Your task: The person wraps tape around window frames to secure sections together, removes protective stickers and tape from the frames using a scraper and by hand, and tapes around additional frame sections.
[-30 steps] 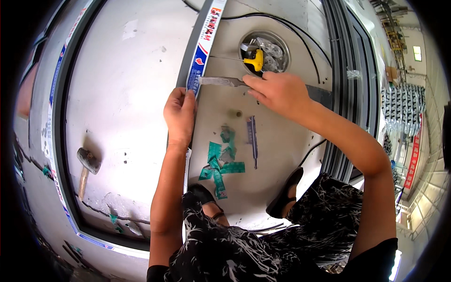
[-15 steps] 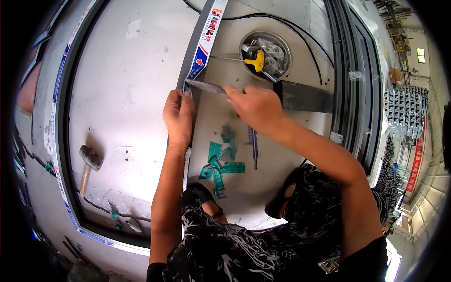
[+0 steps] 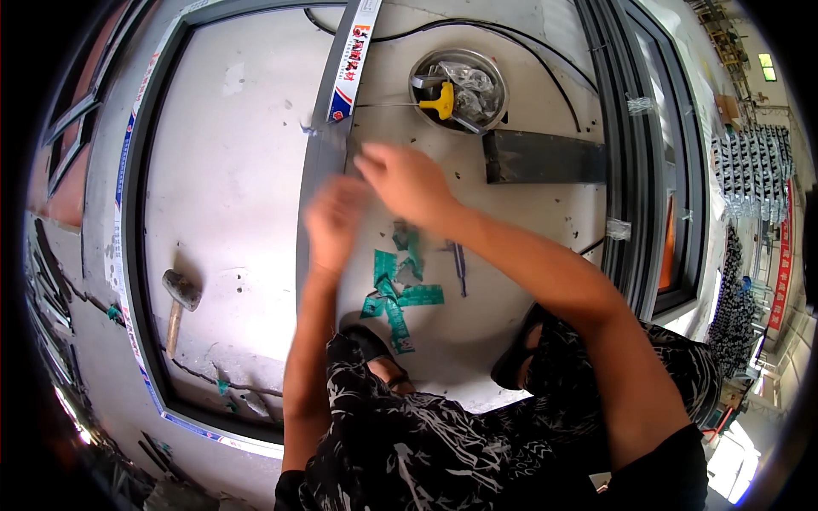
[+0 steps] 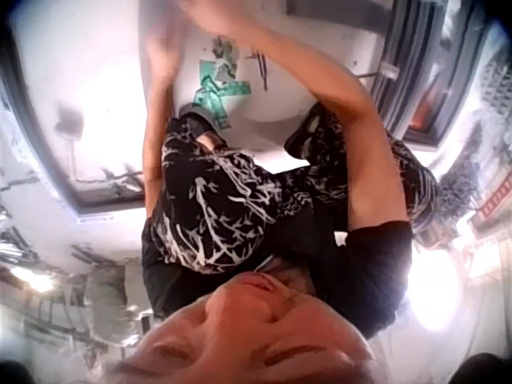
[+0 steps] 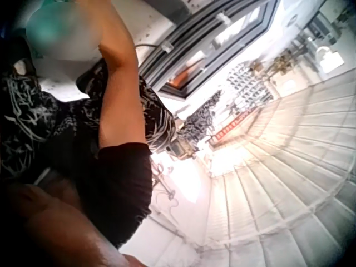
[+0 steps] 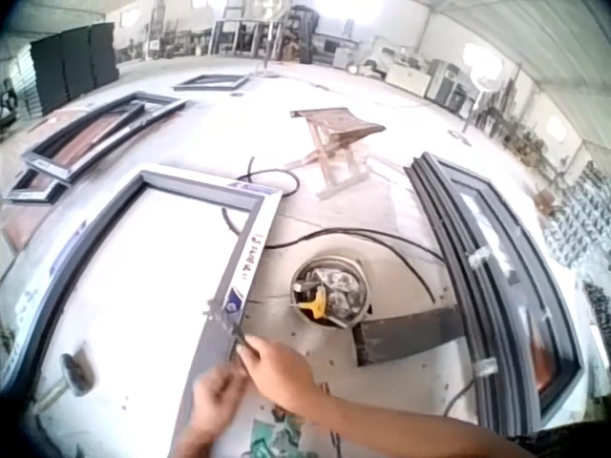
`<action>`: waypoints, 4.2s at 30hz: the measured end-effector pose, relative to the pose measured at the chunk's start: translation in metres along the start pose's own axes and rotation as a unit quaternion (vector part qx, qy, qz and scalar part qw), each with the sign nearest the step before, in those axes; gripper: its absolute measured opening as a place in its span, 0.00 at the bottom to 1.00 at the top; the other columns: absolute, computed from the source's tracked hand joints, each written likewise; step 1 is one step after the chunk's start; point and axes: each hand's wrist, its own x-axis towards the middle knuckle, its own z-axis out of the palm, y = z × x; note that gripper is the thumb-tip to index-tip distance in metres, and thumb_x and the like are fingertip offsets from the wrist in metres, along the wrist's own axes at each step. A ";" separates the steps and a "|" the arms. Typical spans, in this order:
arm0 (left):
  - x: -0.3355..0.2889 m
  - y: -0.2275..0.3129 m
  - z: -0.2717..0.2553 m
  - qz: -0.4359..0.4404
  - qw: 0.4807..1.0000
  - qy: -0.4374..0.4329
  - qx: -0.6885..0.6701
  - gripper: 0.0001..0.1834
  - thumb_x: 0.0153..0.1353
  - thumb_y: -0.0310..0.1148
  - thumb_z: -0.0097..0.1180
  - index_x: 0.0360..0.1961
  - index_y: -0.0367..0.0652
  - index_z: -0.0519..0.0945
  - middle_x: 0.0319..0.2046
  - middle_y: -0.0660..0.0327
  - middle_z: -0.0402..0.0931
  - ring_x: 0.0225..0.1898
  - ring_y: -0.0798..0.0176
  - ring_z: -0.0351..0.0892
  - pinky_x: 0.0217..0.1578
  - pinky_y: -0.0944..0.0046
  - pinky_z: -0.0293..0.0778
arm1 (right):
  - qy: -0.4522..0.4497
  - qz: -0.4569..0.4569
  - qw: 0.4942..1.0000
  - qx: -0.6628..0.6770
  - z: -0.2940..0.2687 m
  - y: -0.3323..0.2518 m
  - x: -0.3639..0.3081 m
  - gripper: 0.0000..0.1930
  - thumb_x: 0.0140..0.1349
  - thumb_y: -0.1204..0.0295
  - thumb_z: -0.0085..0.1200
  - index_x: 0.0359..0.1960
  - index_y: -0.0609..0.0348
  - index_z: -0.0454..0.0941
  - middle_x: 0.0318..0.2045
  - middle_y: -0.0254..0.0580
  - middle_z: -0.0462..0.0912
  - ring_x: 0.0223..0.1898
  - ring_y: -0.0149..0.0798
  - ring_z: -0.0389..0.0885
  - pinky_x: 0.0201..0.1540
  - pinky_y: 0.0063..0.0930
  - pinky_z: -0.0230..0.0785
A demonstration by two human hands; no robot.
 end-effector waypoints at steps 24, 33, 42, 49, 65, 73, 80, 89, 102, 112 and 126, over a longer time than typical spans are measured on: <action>-0.124 0.011 -0.147 -0.167 0.974 0.094 0.122 0.22 0.64 0.31 0.59 0.57 0.38 0.72 0.27 0.62 0.76 0.26 0.69 0.73 0.31 0.67 0.72 | -0.060 -0.201 0.978 -0.012 0.060 -0.003 0.023 0.15 0.57 0.63 0.62 0.35 0.59 0.72 0.27 0.46 0.78 0.32 0.51 0.78 0.33 0.44 0.69; -0.098 0.032 -0.131 -0.054 0.877 -0.125 0.460 0.13 0.54 0.37 0.64 0.29 0.38 0.76 0.25 0.51 0.77 0.30 0.45 0.76 0.32 0.51 0.71 | -0.453 -0.001 0.889 -0.060 -0.024 0.037 -0.140 0.16 0.64 0.54 0.53 0.37 0.53 0.72 0.26 0.46 0.79 0.29 0.52 0.79 0.30 0.46 0.67; -0.086 0.025 -0.125 -0.236 0.932 -0.138 0.238 0.15 0.60 0.37 0.59 0.28 0.34 0.75 0.18 0.54 0.70 0.20 0.59 0.66 0.26 0.61 0.67 | -0.370 0.090 0.903 0.199 0.042 0.032 -0.200 0.12 0.68 0.62 0.51 0.39 0.60 0.71 0.26 0.48 0.78 0.27 0.47 0.77 0.31 0.38 0.67; -0.123 0.005 -0.101 -0.169 0.917 -0.024 0.361 0.09 0.59 0.33 0.58 0.27 0.41 0.75 0.19 0.54 0.72 0.20 0.52 0.71 0.24 0.57 0.68 | -0.275 0.321 0.820 0.386 0.091 0.010 -0.227 0.15 0.67 0.61 0.54 0.40 0.63 0.74 0.22 0.35 0.74 0.25 0.28 0.71 0.28 0.29 0.63; -0.174 -0.023 -0.103 -0.056 0.956 0.051 0.283 0.06 0.50 0.26 0.61 0.24 0.37 0.76 0.20 0.53 0.73 0.24 0.47 0.74 0.27 0.55 0.70 | -0.331 0.025 0.931 0.150 0.078 0.007 -0.128 0.18 0.60 0.56 0.57 0.37 0.60 0.79 0.27 0.47 0.81 0.31 0.50 0.80 0.32 0.39 0.69; -0.178 -0.035 -0.114 0.160 0.920 -0.086 0.346 0.12 0.34 0.26 0.63 0.17 0.49 0.69 0.16 0.63 0.65 0.19 0.56 0.68 0.19 0.62 0.65 | -0.198 0.070 0.975 0.066 -0.017 -0.031 -0.039 0.09 0.65 0.62 0.53 0.37 0.53 0.76 0.23 0.38 0.78 0.27 0.41 0.76 0.32 0.37 0.69; -0.174 -0.015 -0.086 0.079 0.899 -0.131 0.410 0.07 0.50 0.33 0.61 0.24 0.48 0.74 0.22 0.60 0.73 0.28 0.54 0.75 0.27 0.57 0.73 | -0.265 -0.182 0.945 -0.053 -0.081 0.024 -0.071 0.13 0.62 0.57 0.56 0.36 0.52 0.74 0.22 0.39 0.74 0.24 0.45 0.75 0.27 0.37 0.68; -0.050 -0.012 -0.062 0.167 0.947 -0.032 0.273 0.03 0.59 0.27 0.58 0.32 0.39 0.79 0.33 0.56 0.76 0.34 0.52 0.74 0.36 0.57 0.70 | -0.483 -0.049 0.858 -0.166 -0.038 0.121 -0.164 0.12 0.59 0.58 0.57 0.31 0.53 0.78 0.28 0.41 0.81 0.32 0.50 0.80 0.34 0.45 0.72; -0.075 -0.003 -0.203 -0.111 0.693 0.025 0.712 0.28 0.57 0.36 0.63 0.59 0.42 0.72 0.59 0.51 0.67 0.62 0.47 0.64 0.58 0.45 0.64 | -0.182 -0.103 0.959 -0.193 -0.028 0.116 -0.057 0.20 0.56 0.67 0.61 0.50 0.54 0.75 0.38 0.46 0.77 0.42 0.51 0.78 0.42 0.43 0.72; -0.098 0.051 -0.111 -0.053 0.960 -0.007 0.275 0.23 0.55 0.20 0.60 0.54 0.38 0.75 0.44 0.54 0.75 0.40 0.61 0.78 0.38 0.65 0.76 | -0.354 0.053 0.891 0.280 0.014 0.053 -0.051 0.23 0.55 0.77 0.61 0.54 0.57 0.72 0.46 0.43 0.80 0.49 0.35 0.78 0.50 0.28 0.72; -0.110 0.052 -0.087 -0.227 0.955 -0.007 -0.191 0.15 0.63 0.30 0.60 0.50 0.36 0.79 0.45 0.62 0.76 0.46 0.68 0.74 0.52 0.68 0.69 | -0.474 0.297 0.580 0.592 -0.002 -0.013 -0.065 0.26 0.66 0.70 0.53 0.64 0.62 0.63 0.59 0.46 0.71 0.60 0.41 0.72 0.61 0.38 0.69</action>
